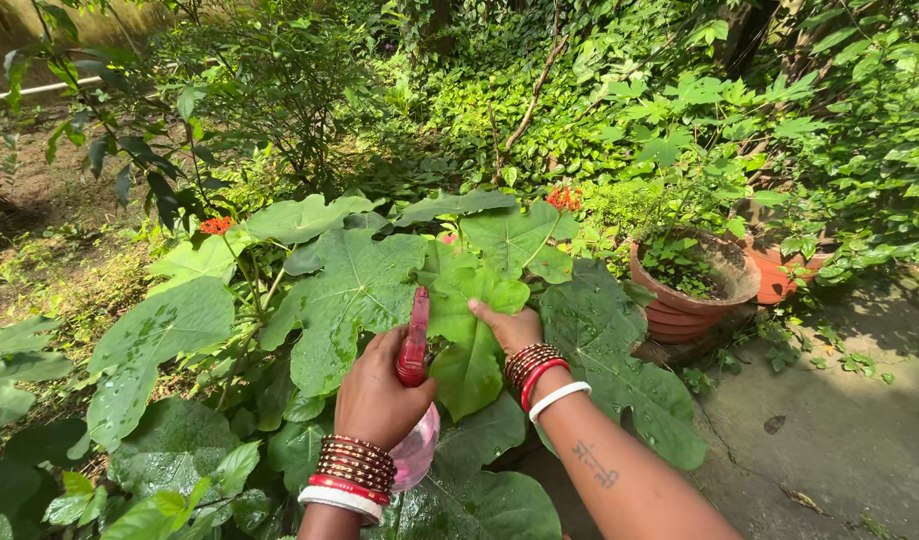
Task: The person sprays water onto the leaves of several potted plants using a spray bottle while using their other hand to move and turn the leaves.
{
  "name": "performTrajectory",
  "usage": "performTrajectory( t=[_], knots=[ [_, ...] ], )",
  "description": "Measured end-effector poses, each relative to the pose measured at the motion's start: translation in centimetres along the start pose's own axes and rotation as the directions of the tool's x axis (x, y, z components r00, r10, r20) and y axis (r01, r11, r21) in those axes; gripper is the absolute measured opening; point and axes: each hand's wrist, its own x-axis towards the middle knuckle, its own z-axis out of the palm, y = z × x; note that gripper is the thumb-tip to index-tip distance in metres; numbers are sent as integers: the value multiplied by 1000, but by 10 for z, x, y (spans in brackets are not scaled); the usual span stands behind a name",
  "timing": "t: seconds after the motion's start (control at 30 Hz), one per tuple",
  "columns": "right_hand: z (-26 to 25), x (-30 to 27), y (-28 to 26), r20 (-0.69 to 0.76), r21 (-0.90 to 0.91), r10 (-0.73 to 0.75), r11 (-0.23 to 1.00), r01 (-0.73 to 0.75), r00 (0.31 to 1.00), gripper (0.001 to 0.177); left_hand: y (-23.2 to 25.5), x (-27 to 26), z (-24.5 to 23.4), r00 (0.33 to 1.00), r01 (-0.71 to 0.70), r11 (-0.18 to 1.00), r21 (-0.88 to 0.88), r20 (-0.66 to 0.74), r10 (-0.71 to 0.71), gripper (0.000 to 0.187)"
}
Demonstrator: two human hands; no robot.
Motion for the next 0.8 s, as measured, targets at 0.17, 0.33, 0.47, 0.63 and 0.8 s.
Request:
performTrajectory(
  t=[0.17, 0.33, 0.47, 0.63, 0.8],
  knots=[
    [-12, 17, 23, -125, -131, 80, 987, -96, 989, 46, 2, -1, 4, 1000, 23, 1000, -4, -2, -23, 63],
    [-10, 5, 13, 191, 40, 5, 999, -13, 982, 46, 7, -2, 3, 999, 34, 999, 23, 8, -34, 62],
    [-6, -7, -7, -8, 18, 75, 997, -74, 997, 40, 7, -8, 3, 996, 81, 996, 25, 33, -82, 64],
    [-5, -20, -16, 100, -36, -3, 999, 6, 995, 47, -1, -13, 7, 998, -31, 999, 7, -60, 32, 67],
    [2, -18, -17, -110, -51, 149, 987, -155, 983, 40, -5, -15, 5, 997, -30, 998, -56, -74, 26, 72]
  ],
)
